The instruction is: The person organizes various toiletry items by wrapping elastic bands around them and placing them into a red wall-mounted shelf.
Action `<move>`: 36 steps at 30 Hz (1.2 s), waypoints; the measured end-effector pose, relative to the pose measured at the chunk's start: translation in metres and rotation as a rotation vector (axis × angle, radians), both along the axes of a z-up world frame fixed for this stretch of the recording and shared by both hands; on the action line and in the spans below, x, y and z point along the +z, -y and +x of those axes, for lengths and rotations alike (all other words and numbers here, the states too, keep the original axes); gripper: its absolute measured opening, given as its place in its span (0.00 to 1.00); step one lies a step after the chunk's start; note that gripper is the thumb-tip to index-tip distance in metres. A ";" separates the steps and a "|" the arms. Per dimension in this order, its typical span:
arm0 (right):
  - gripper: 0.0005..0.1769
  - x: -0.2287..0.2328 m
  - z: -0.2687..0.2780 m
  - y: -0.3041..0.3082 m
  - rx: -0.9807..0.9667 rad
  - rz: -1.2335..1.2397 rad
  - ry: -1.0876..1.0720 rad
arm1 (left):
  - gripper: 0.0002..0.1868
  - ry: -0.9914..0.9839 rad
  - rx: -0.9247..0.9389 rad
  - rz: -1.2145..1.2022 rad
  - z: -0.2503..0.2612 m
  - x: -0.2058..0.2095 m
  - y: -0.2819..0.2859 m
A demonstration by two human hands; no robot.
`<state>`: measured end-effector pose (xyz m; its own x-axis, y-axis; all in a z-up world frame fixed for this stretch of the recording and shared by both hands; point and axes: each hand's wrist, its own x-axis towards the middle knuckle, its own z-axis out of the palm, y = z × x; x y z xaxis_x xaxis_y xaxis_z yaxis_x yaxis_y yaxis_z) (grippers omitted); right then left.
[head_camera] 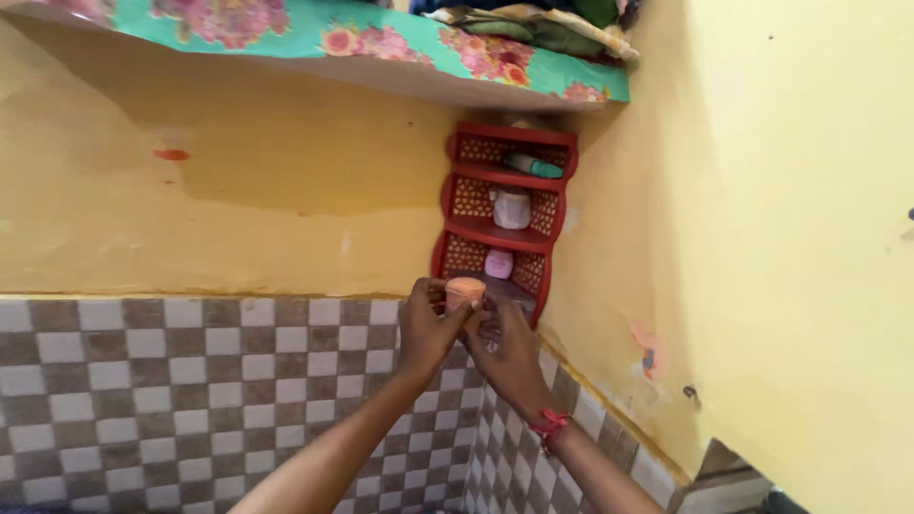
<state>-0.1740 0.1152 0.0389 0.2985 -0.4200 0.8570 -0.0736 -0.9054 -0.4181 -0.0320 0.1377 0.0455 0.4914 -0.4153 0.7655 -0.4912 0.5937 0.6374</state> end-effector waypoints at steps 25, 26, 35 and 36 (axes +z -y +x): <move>0.35 0.041 -0.059 0.218 -0.011 -0.008 0.074 | 0.22 0.181 0.069 -0.101 -0.016 0.100 0.282; 0.32 0.039 -0.057 0.218 -0.043 -0.034 0.074 | 0.20 0.187 0.102 -0.118 -0.017 0.097 0.287; 0.32 0.060 -0.036 0.228 -0.202 -0.179 -0.042 | 0.09 0.314 0.073 -0.131 0.003 0.077 0.301; 0.32 0.066 -0.032 0.233 -0.229 -0.305 -0.078 | 0.08 0.373 0.099 -0.168 0.008 0.076 0.304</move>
